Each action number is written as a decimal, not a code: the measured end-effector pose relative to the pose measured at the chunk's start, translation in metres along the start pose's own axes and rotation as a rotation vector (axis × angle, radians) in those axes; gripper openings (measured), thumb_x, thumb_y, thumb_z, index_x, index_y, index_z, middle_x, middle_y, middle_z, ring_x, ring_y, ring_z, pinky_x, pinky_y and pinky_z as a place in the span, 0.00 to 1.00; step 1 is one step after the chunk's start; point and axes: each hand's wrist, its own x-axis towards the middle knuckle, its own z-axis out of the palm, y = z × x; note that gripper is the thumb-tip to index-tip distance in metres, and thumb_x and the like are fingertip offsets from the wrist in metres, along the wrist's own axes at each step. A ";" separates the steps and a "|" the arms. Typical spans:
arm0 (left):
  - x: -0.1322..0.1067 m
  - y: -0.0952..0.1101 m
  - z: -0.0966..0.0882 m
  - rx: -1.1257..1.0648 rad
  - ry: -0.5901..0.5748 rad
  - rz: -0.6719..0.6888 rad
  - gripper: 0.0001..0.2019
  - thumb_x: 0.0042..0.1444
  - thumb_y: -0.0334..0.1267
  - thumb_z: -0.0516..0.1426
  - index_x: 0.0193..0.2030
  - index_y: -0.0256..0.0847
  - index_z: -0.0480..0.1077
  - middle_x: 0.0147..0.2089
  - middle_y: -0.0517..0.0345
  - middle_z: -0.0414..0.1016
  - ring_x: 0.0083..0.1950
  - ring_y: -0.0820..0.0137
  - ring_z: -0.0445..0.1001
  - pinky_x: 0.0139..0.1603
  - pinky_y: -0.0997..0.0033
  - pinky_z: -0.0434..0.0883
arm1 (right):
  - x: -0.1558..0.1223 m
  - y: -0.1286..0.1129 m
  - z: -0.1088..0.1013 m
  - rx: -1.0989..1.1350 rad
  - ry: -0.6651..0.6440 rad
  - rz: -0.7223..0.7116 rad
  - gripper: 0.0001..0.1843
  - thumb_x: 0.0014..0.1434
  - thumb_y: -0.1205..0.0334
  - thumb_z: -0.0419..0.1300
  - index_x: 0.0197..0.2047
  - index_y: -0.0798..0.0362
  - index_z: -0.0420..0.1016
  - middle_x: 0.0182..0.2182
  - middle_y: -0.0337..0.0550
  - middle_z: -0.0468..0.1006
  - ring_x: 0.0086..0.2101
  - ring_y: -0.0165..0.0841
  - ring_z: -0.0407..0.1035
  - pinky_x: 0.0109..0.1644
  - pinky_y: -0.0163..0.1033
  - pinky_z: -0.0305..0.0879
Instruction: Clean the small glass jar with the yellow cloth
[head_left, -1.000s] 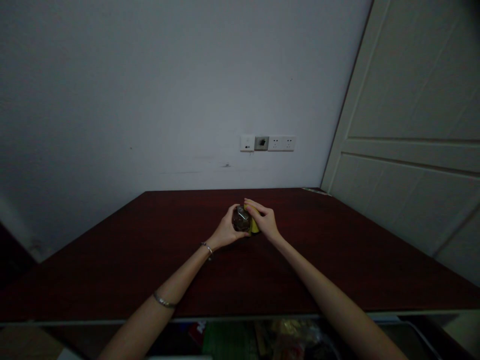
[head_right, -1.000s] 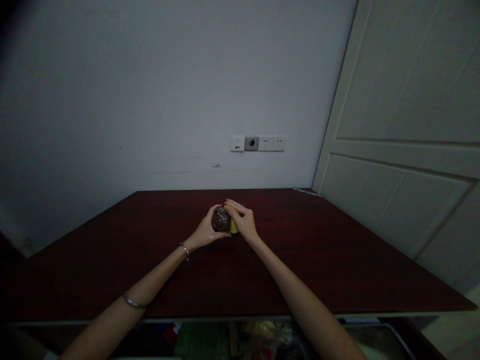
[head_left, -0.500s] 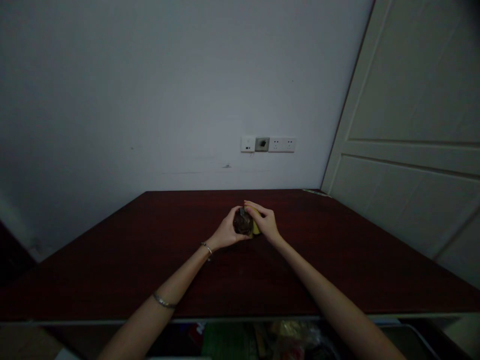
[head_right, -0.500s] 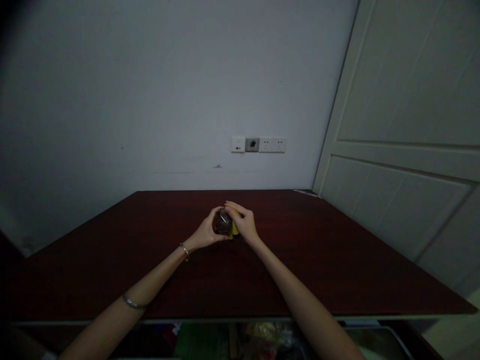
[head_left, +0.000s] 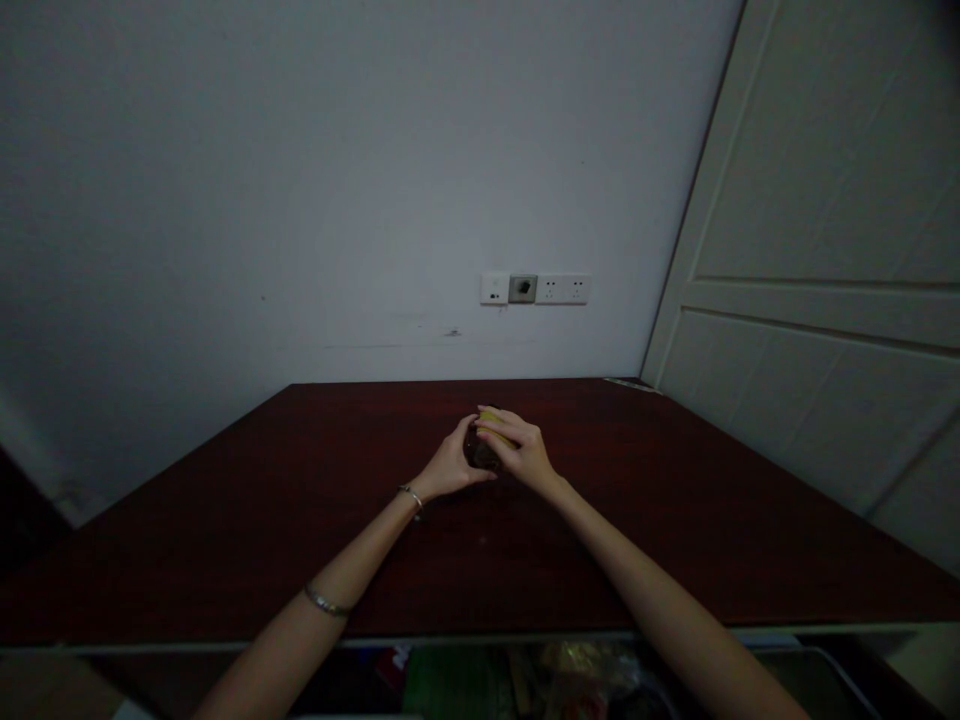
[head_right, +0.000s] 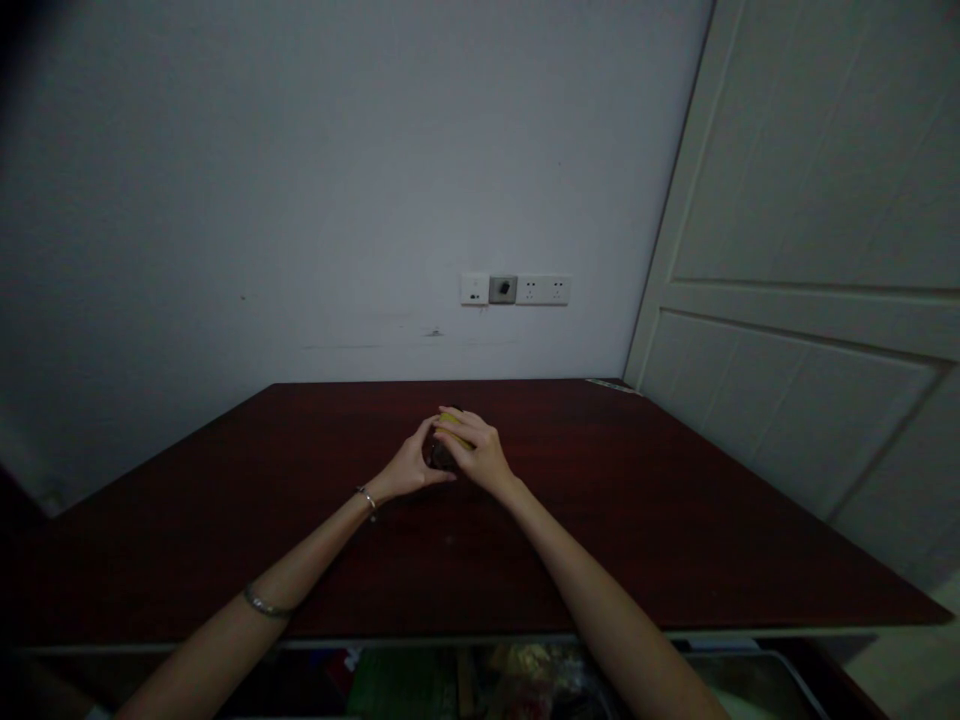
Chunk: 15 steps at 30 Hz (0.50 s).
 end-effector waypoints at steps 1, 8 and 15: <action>0.000 0.001 -0.001 0.017 -0.006 0.012 0.45 0.32 0.35 0.67 0.59 0.39 0.53 0.59 0.45 0.61 0.58 0.58 0.62 0.59 0.57 0.59 | 0.001 0.001 0.001 0.041 0.040 0.073 0.12 0.56 0.61 0.57 0.44 0.48 0.75 0.48 0.45 0.74 0.48 0.36 0.69 0.54 0.46 0.63; 0.000 0.002 0.001 0.022 0.008 -0.067 0.44 0.30 0.37 0.68 0.57 0.39 0.56 0.54 0.47 0.66 0.53 0.60 0.67 0.56 0.59 0.63 | 0.001 0.001 0.001 0.036 0.054 0.126 0.12 0.55 0.60 0.57 0.42 0.47 0.76 0.46 0.44 0.75 0.46 0.37 0.70 0.53 0.45 0.65; 0.001 -0.007 0.002 -0.182 0.051 -0.137 0.41 0.32 0.36 0.68 0.56 0.36 0.57 0.51 0.44 0.68 0.50 0.61 0.70 0.51 0.60 0.67 | 0.000 -0.005 -0.002 0.017 -0.071 -0.047 0.12 0.55 0.63 0.57 0.43 0.44 0.75 0.50 0.41 0.72 0.51 0.37 0.66 0.58 0.49 0.57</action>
